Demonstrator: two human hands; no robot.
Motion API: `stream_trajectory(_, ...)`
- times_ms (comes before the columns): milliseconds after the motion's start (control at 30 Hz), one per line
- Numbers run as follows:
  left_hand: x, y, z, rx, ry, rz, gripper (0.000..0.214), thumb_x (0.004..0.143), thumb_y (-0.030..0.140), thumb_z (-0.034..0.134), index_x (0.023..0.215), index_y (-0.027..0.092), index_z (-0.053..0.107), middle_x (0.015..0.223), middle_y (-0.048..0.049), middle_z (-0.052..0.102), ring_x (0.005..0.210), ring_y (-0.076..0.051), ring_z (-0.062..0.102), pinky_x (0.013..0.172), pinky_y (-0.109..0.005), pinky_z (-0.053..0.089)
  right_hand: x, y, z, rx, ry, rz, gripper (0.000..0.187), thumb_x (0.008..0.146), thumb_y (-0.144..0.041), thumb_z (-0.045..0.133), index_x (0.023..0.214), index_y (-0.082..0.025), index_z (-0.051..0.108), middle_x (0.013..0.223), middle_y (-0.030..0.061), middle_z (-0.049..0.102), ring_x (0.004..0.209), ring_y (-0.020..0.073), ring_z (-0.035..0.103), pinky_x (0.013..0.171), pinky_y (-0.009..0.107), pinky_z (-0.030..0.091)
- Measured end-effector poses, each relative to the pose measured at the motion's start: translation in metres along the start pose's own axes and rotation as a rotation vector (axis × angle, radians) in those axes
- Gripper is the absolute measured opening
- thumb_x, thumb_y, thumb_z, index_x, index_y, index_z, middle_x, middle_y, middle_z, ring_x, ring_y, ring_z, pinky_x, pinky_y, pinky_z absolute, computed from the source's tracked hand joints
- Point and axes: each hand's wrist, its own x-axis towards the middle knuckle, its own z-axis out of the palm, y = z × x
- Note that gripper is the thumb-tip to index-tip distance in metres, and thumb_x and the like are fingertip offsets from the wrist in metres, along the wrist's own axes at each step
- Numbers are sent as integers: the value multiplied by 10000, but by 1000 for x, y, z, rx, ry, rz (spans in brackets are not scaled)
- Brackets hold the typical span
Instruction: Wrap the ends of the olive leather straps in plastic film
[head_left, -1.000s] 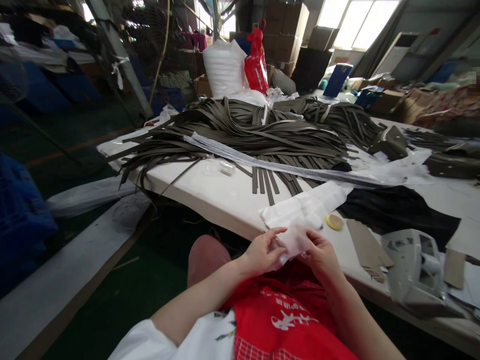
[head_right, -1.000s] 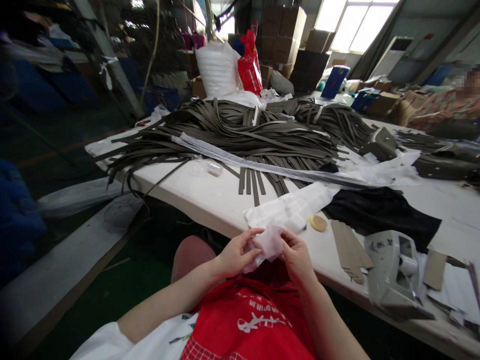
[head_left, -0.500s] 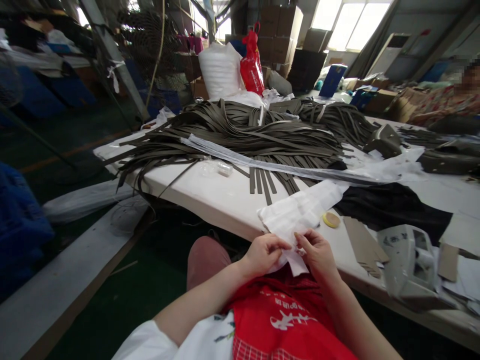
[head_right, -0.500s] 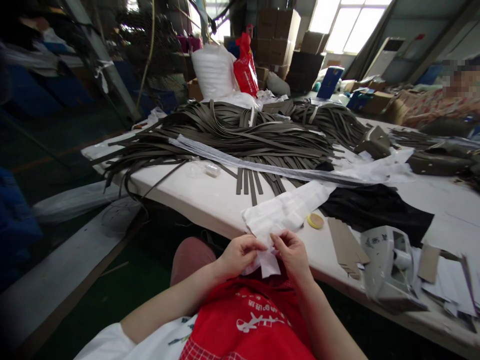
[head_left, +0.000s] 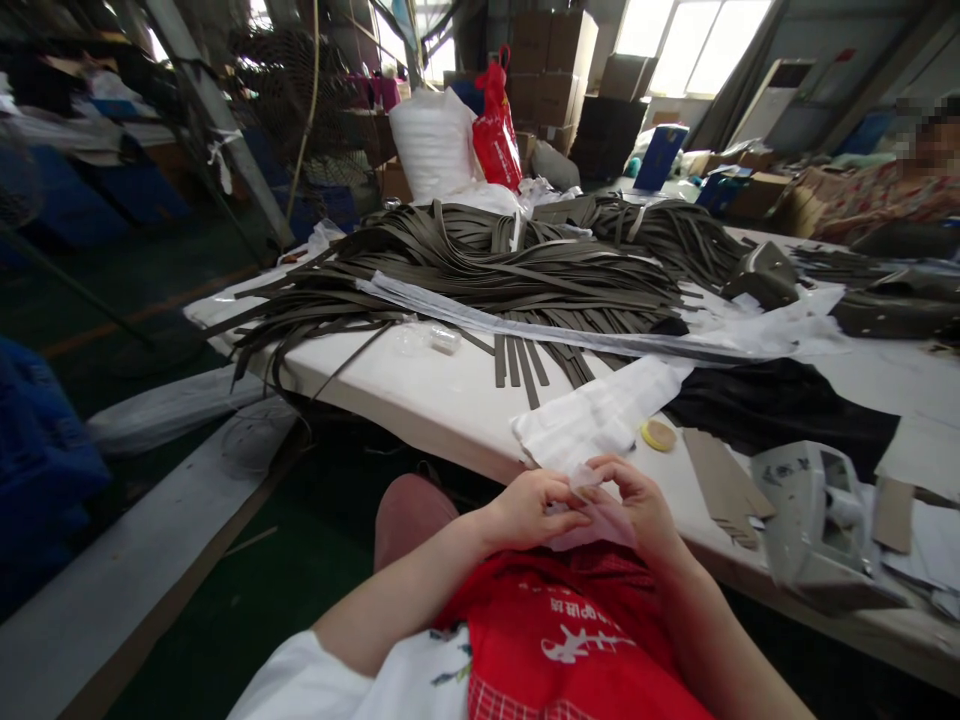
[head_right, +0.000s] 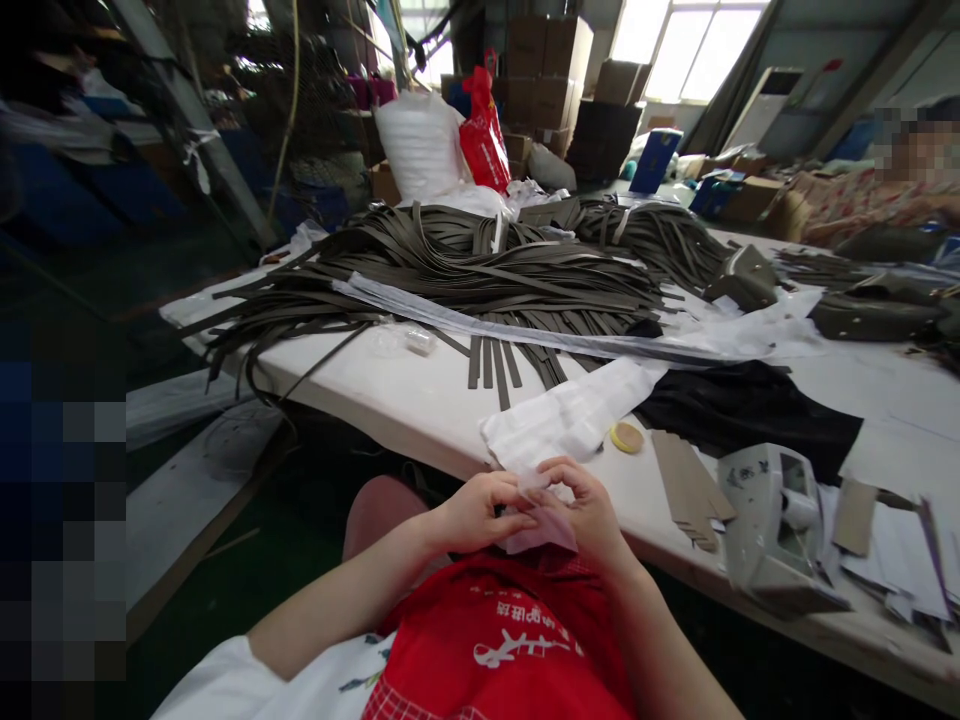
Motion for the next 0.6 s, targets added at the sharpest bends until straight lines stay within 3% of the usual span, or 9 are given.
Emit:
stream_trajectory(67, 1, 0, 3, 9, 74, -42, 168, 857, 303, 663, 856, 174, 771, 817, -51, 713, 779, -159, 645, 763, -241, 496, -2, 4, -3, 18, 40, 37, 196, 763, -384, 756, 830, -212, 690, 926, 57, 690, 853, 206, 629, 790, 324, 511)
stream_trajectory(167, 1, -3, 1, 9, 225, -99, 196, 864, 322, 661, 830, 163, 772, 796, -51, 711, 745, -154, 635, 733, -241, 484, -7, 6, -10, 92, 109, 102, 348, 830, -445, 678, 1095, -220, 671, 998, 86, 706, 907, 235, 644, 793, 351, 527)
stream_trajectory(233, 0, -5, -2, 22, 312, -129, 213, 863, 334, 663, 809, 158, 772, 783, -52, 702, 735, -154, 626, 724, -247, 478, -10, 3, -13, 128, 83, 69, 397, 868, -496, 609, 1146, -217, 660, 1041, 104, 701, 946, 252, 642, 801, 361, 533)
stream_trajectory(333, 0, -8, -8, 26, 353, -140, 227, 874, 340, 646, 821, 158, 770, 786, -47, 695, 730, -147, 618, 720, -245, 471, -9, -7, -10, 37, -35, -7, 327, 849, -465, 650, 1053, -214, 697, 1022, 93, 688, 942, 248, 634, 792, 333, 528)
stream_trajectory(433, -3, -7, -12, 52, 298, -124, 206, 859, 335, 659, 837, 156, 759, 807, -40, 690, 743, -141, 608, 709, -236, 460, -4, -17, -2, -121, -59, -39, 170, 880, -365, 642, 843, -212, 705, 854, 57, 664, 807, 199, 621, 692, 279, 500)
stream_trajectory(600, -7, -6, -14, 108, 217, -129, 255, 711, 373, 792, 708, 136, 698, 747, -14, 626, 661, -112, 527, 603, -213, 405, 10, -20, 6, -256, -156, -172, 219, 900, -291, 605, 697, -212, 630, 711, 10, 610, 674, 155, 580, 623, 262, 444)
